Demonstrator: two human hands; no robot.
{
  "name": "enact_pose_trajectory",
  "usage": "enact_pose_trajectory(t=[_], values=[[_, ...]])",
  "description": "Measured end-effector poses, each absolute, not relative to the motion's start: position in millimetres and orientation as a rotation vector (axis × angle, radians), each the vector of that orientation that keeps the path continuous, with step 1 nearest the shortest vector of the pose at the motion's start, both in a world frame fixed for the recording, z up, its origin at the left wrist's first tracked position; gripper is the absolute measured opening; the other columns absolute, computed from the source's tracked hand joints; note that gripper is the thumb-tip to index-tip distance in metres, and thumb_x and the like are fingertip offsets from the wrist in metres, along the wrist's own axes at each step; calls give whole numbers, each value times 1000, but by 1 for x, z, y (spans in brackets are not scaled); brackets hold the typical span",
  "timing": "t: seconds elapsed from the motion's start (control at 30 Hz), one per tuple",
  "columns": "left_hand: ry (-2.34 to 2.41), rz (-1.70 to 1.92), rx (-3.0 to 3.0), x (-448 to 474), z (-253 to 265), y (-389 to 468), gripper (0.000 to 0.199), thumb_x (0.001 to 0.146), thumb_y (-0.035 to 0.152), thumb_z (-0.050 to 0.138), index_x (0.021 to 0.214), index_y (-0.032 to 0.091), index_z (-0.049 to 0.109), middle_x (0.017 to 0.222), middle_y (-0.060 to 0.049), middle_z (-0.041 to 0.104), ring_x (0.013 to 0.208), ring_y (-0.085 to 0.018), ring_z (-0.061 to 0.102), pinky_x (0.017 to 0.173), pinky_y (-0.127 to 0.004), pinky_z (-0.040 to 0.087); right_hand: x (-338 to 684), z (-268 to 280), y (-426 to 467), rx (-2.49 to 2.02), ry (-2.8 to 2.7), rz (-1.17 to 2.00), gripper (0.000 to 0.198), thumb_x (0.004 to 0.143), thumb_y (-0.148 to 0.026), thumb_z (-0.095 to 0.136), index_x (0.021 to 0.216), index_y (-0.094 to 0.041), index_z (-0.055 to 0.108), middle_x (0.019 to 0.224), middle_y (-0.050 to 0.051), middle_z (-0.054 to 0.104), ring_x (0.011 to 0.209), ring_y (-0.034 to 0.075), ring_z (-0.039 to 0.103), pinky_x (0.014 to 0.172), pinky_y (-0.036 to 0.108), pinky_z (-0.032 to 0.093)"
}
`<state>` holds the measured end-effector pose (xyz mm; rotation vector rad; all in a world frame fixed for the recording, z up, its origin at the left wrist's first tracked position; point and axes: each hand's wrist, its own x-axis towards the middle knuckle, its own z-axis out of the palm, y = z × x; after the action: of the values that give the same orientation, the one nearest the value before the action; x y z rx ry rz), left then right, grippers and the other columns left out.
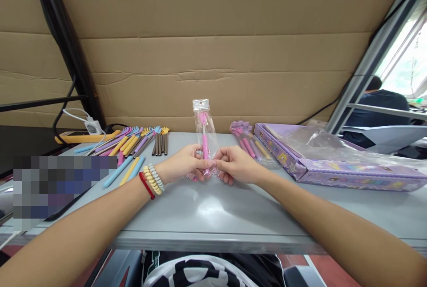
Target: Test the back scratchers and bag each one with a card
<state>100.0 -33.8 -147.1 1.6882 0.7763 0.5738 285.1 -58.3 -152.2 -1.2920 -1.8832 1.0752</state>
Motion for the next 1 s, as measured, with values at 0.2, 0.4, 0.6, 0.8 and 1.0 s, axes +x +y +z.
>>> enact_pose_trajectory(t=[0.2, 0.4, 0.6, 0.8, 1.0], values=[[774, 620, 1589, 101, -144, -36, 38, 70, 37, 73, 91, 16, 50, 67, 0, 61, 52, -12, 58, 49, -24, 41, 287, -157, -60, -1172, -1847, 1030, 67, 81, -37, 60, 135, -22, 24, 53, -7, 56, 42, 12, 54, 37, 21, 44], [732, 626, 1517, 102, -142, -35, 33, 69, 32, 73, 85, 14, 51, 61, -2, 60, 48, -12, 56, 46, -24, 40, 289, -159, -58, -1016, -1854, 1050, 34, 80, -44, 61, 100, -20, 49, 48, -7, 54, 37, 9, 49, 36, 20, 40], [810, 585, 1532, 102, -143, -35, 26, 69, 27, 70, 80, 15, 50, 62, -3, 61, 53, -12, 59, 51, -24, 45, 291, -158, -54, -1116, -1887, 1096, 38, 74, -53, 64, 75, -16, 55, 48, -2, 56, 39, 11, 54, 39, 22, 43], [910, 586, 1676, 101, -144, -35, 18, 69, 17, 61, 82, 17, 49, 56, 1, 60, 48, -11, 56, 45, -20, 42, 291, -153, -60, -1067, -2219, 810, 22, 79, -38, 62, 79, -16, 59, 53, -4, 53, 48, 9, 49, 47, 20, 38], [940, 629, 1863, 95, -144, -28, 17, 71, 17, 59, 83, 17, 48, 55, 1, 59, 46, -12, 55, 45, -23, 43, 298, -150, -56, -1057, -2486, 273, 8, 80, -19, 56, 80, -16, 63, 58, -1, 61, 50, 8, 49, 54, 21, 35]])
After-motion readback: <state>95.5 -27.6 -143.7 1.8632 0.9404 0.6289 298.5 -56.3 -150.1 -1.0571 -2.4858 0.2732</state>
